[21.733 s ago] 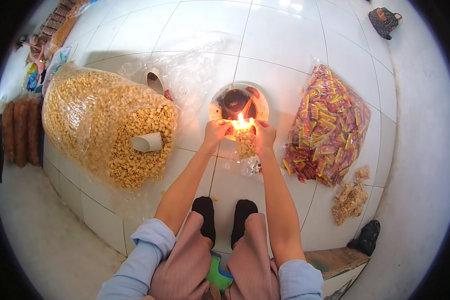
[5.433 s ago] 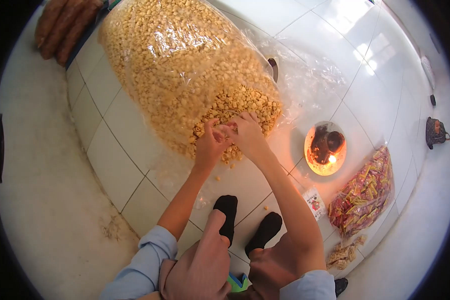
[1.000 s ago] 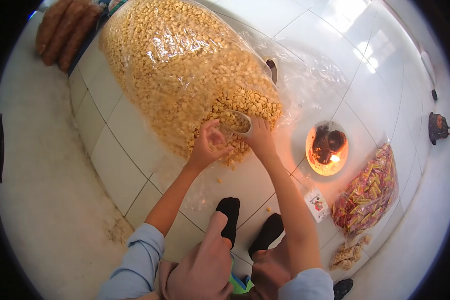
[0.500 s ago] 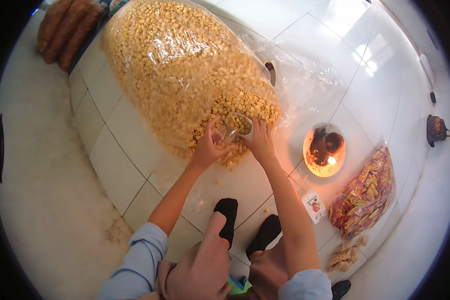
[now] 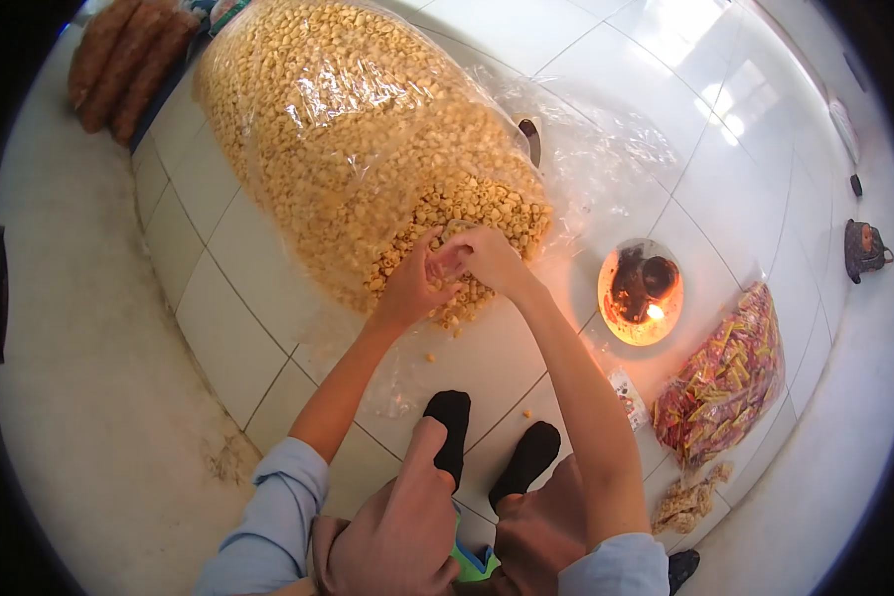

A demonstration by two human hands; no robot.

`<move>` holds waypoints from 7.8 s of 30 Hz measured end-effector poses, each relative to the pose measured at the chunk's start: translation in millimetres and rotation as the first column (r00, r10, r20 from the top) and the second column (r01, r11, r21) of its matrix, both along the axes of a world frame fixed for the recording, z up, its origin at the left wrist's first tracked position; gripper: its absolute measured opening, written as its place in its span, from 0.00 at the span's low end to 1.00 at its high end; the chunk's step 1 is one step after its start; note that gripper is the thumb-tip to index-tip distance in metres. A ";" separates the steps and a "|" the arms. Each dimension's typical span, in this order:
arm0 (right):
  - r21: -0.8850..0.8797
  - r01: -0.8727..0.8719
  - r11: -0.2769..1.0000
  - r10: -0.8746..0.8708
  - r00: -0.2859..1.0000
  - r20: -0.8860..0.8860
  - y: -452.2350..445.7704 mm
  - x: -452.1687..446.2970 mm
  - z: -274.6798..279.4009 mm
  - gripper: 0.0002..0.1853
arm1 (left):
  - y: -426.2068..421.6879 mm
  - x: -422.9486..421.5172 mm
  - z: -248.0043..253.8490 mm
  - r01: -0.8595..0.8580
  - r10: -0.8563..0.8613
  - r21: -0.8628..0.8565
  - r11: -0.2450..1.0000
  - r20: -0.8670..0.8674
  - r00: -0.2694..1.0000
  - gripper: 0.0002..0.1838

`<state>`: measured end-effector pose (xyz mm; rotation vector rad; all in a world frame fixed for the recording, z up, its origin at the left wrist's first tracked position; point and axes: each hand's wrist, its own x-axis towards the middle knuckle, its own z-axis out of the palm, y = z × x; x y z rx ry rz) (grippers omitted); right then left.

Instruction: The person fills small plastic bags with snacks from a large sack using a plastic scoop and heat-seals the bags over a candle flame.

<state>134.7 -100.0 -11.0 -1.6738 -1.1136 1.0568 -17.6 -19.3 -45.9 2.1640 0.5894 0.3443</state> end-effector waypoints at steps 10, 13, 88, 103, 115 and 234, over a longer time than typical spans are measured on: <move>-0.082 0.004 0.997 -0.011 0.996 -0.088 -3.2 -0.5 16.7 0.09 | -6.3 -0.4 1.7 -0.077 0.061 0.222 0.972 0.079 0.995 0.25; -0.008 0.024 1.000 -0.024 1.000 0.009 -4.7 -2.0 17.9 0.08 | -6.2 0.2 2.7 -0.113 0.106 0.278 0.954 0.038 0.994 0.17; -0.163 -0.226 0.960 0.265 0.558 0.786 -17.5 19.7 163.4 0.30 | 12.0 12.4 24.1 -0.055 0.005 0.159 0.986 0.295 0.955 0.28; -0.013 -0.236 0.972 0.095 0.336 0.937 -13.9 19.0 166.9 0.30 | 12.2 20.3 26.4 -0.105 0.143 -0.110 0.988 0.432 0.890 0.25; 0.068 0.029 0.997 -0.072 0.579 0.812 -19.0 37.2 107.7 0.32 | 18.3 16.4 25.5 -0.189 0.264 -0.286 0.940 0.255 0.930 0.35; -0.180 -0.117 0.977 0.212 0.669 0.712 -34.5 28.8 187.4 0.28 | -2.2 8.6 10.3 -0.270 0.218 0.111 0.957 0.342 0.914 0.35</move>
